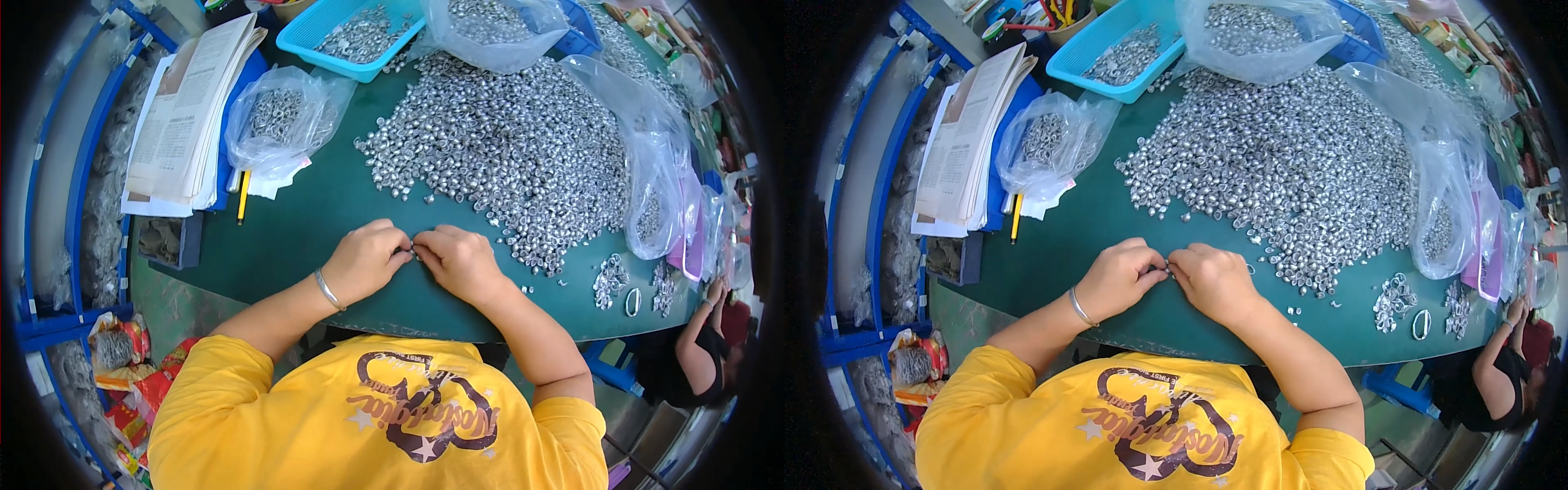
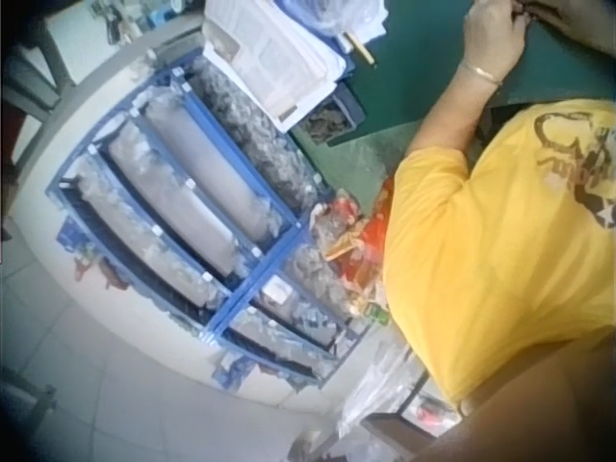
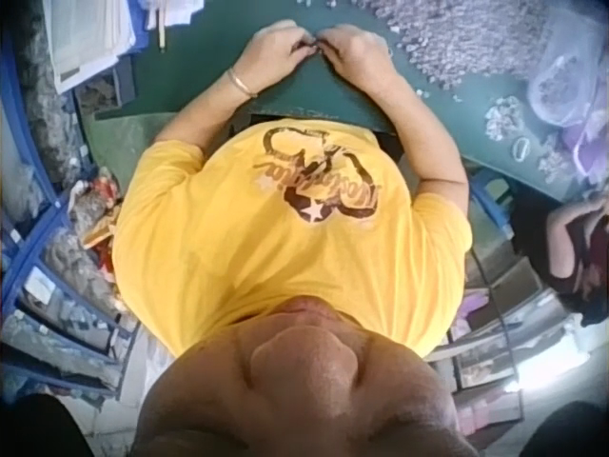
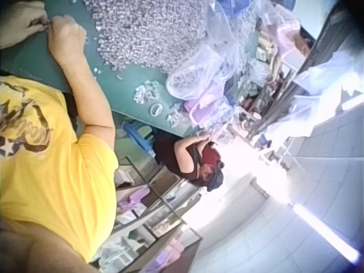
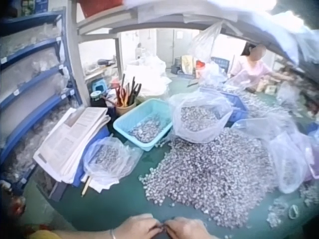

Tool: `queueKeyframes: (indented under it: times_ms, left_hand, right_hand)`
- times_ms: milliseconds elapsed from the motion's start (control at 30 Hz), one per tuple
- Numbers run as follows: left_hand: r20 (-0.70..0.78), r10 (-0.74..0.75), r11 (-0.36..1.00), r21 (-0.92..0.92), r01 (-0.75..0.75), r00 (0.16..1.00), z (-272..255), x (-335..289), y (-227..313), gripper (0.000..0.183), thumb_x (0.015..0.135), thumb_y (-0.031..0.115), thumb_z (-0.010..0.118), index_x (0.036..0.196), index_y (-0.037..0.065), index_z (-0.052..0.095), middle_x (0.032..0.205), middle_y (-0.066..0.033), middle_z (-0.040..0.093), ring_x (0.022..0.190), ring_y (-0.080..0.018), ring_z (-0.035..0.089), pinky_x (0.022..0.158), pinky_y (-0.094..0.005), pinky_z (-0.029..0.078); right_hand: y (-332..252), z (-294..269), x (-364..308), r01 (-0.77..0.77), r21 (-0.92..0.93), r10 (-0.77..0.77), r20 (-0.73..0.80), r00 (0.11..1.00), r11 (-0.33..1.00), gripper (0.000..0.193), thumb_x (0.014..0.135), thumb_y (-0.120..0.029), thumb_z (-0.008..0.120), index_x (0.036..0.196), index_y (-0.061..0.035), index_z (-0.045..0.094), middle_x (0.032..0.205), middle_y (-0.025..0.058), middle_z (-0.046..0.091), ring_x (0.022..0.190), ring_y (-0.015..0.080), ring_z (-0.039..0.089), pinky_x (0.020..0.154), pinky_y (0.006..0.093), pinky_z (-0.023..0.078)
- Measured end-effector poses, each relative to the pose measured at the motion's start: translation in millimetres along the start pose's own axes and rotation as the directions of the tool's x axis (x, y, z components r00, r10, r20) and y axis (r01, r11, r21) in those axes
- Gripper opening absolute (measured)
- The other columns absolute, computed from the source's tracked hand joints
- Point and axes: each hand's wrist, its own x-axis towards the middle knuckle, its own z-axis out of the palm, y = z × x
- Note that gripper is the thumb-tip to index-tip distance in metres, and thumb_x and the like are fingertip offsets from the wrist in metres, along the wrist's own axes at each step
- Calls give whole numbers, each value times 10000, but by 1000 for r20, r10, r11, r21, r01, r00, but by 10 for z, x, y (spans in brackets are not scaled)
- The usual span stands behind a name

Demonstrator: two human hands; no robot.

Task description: The person sorts through a large pile of small silver-colored metal components on a green workbench, picking them up one by one or in small handfuls and placing them into different bags and bins.

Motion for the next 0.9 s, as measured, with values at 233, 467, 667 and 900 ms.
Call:
queueKeyframes:
  times_ms: [233,467,667,900]
  left_hand:
    - [34,34,992,117,-38,999,-19,41,86,105,759,109,684,769,42,604,752,-129,548,726,-322,562,628,-392,467]
    - [226,-487,378,-817,436,844,-116,11,-8,131,877,67,576,768,67,503,697,-17,543,470,-70,420,364,-201,271]
    - [-50,-11,1000,-13,10,999,-1,72,5,80,738,-53,639,745,-16,569,680,-86,510,560,-170,499,485,-279,391]
    - [-21,-44,996,76,45,999,-29,71,129,124,695,-76,653,749,-31,551,744,-151,527,652,-297,538,575,-348,432]
  right_hand:
    - [132,75,-37,153,26,-150,-73,986,988,83,758,-124,613,835,-95,625,703,72,604,626,246,607,519,363,491]
    - [139,-210,129,-521,738,309,422,852,430,179,804,-160,619,845,14,632,705,94,635,615,142,594,560,303,483]
    - [54,57,-191,-14,67,6,115,993,998,198,749,-196,674,823,-26,607,779,138,626,712,314,624,603,397,501]
    - [-13,41,-197,52,54,-55,52,997,997,148,784,-137,606,825,-8,545,751,146,613,692,333,623,570,414,498]
